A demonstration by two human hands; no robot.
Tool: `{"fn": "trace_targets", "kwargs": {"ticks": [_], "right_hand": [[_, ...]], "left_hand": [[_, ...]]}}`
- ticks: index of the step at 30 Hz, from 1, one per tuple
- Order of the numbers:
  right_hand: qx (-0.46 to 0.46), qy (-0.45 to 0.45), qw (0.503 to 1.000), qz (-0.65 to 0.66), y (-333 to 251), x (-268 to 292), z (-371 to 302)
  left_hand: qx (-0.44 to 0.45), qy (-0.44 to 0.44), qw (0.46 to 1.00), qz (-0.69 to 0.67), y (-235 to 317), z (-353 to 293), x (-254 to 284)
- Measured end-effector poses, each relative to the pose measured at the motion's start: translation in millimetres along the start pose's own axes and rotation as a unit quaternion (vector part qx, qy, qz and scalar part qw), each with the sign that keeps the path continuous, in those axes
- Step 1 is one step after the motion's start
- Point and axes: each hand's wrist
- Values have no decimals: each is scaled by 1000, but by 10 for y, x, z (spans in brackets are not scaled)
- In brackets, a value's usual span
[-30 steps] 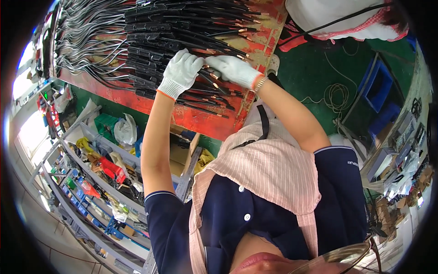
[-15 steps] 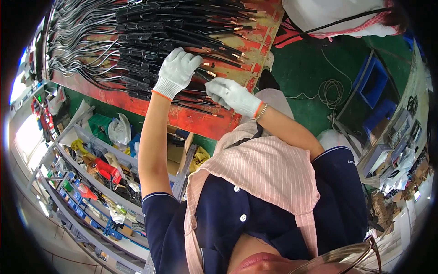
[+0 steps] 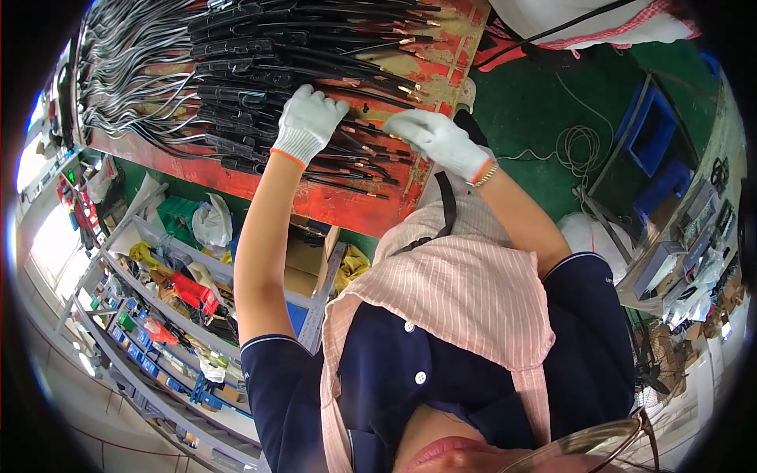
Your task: The person sorts, groups, and assembles electrical cable harnesses by hand at a workstation, working with cables and connectors from boxes and placing them into a metal tray.
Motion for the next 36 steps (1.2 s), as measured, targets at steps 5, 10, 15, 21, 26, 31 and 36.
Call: {"fn": "trace_targets", "kwargs": {"ticks": [5, 10, 15, 21, 26, 31, 36], "right_hand": [[169, 61, 949, -260, 74, -115, 430], [211, 84, 857, -463, 69, -289, 543], [242, 92, 724, -640, 62, -585, 721], [191, -21, 745, -639, -193, -582, 803], [162, -131, 837, -506, -338, -339, 853], [206, -97, 860, -457, -157, -322, 837], [210, -17, 836, -506, -161, -358, 653]], "left_hand": [[-25, -41, 999, 4, -4, 33, 12], [-76, -10, 995, -70, -53, -31, 188], [-75, 29, 993, -88, -71, -79, 137], [-49, 41, 994, -86, -34, -113, 83], [46, 20, 991, -122, -37, -113, -35], [63, -52, 992, -96, 17, 76, 31], [41, -58, 992, -102, -22, 124, 32]]}}
Point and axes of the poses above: each hand's wrist, its own z-axis towards the middle knuckle, its own x-axis out of the back of the hand, y = z × x, and after that the axes turned 6 degrees about y, right-handed
